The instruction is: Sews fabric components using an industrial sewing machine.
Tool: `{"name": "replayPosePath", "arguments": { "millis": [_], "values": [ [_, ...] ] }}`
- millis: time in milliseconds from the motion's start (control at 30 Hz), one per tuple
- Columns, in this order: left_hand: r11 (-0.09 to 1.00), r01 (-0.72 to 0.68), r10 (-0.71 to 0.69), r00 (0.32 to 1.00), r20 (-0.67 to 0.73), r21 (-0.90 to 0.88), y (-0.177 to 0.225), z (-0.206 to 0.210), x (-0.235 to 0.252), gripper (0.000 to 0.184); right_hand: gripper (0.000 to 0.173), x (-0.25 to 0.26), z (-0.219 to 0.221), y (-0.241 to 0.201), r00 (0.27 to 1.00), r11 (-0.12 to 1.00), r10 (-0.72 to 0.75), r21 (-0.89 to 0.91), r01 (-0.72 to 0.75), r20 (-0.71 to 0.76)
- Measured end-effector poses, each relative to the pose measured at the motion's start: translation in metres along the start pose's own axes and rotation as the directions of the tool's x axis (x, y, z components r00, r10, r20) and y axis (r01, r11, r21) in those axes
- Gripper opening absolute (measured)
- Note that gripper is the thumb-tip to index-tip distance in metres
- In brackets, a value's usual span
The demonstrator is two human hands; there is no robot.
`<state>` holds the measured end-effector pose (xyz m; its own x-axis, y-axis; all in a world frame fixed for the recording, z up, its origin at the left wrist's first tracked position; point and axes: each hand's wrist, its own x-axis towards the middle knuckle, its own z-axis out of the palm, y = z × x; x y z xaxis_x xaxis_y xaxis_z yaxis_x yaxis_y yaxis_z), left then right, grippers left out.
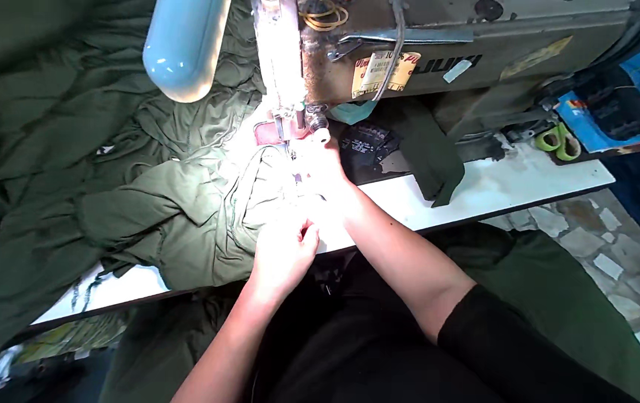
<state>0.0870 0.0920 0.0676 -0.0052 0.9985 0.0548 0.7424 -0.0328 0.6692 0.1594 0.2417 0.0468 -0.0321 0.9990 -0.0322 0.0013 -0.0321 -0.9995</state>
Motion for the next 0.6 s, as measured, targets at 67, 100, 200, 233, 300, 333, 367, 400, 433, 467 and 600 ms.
{"name": "replayPosePath", "arguments": {
  "millis": [67,100,200,233,300,333,367,400,433,467,600],
  "values": [
    [0.999,0.03,-0.03,1.0,0.0,-0.02,-0.002,0.0,-0.002,0.023,0.011,0.0,0.005,0.002,0.999,1.0,-0.012,0.007,0.013,-0.051],
    [0.999,0.04,-0.04,0.999,0.003,-0.03,-0.003,0.001,-0.002,0.023,0.01,-0.001,0.006,0.001,0.998,1.0,-0.013,0.021,0.014,-0.069],
    [0.998,0.045,-0.046,0.999,-0.006,-0.054,-0.005,0.001,-0.004,0.022,0.006,0.003,0.006,0.001,0.99,0.972,0.129,0.206,-0.116,-0.053],
    [0.997,0.043,-0.044,0.999,-0.014,-0.061,-0.006,0.001,-0.004,0.023,0.004,0.006,0.004,0.002,0.984,0.948,0.179,0.269,-0.169,-0.013],
    [0.996,0.045,-0.047,0.999,-0.022,-0.081,-0.008,0.0,-0.005,0.023,0.006,0.007,-0.001,0.0,0.974,0.922,0.226,0.315,-0.224,0.031],
    [0.995,0.044,-0.047,0.999,-0.023,-0.09,-0.008,0.0,-0.005,0.022,0.007,0.005,-0.002,-0.004,0.971,0.913,0.238,0.332,-0.237,0.038],
    [0.994,0.043,-0.046,0.999,-0.024,-0.101,-0.009,0.0,-0.005,0.022,0.009,0.002,-0.002,-0.009,0.968,0.905,0.247,0.345,-0.249,0.05],
    [0.993,0.042,-0.046,0.999,-0.026,-0.11,-0.009,0.001,-0.005,0.022,0.009,-0.001,-0.004,-0.013,0.964,0.901,0.254,0.345,-0.263,0.073],
    [0.993,0.042,-0.045,0.999,-0.027,-0.114,-0.01,0.001,-0.005,0.022,0.01,-0.002,-0.006,-0.014,0.961,0.895,0.258,0.351,-0.276,0.098],
    [0.993,0.047,-0.05,0.998,-0.024,-0.111,-0.01,0.001,-0.005,0.023,0.011,-0.001,-0.007,-0.013,0.961,0.895,0.249,0.349,-0.277,0.122],
    [0.991,0.078,-0.08,0.997,-0.015,-0.109,-0.011,-0.001,-0.007,0.025,0.016,0.001,-0.004,-0.002,0.987,0.916,0.157,0.37,-0.157,0.029]
  ]
}}
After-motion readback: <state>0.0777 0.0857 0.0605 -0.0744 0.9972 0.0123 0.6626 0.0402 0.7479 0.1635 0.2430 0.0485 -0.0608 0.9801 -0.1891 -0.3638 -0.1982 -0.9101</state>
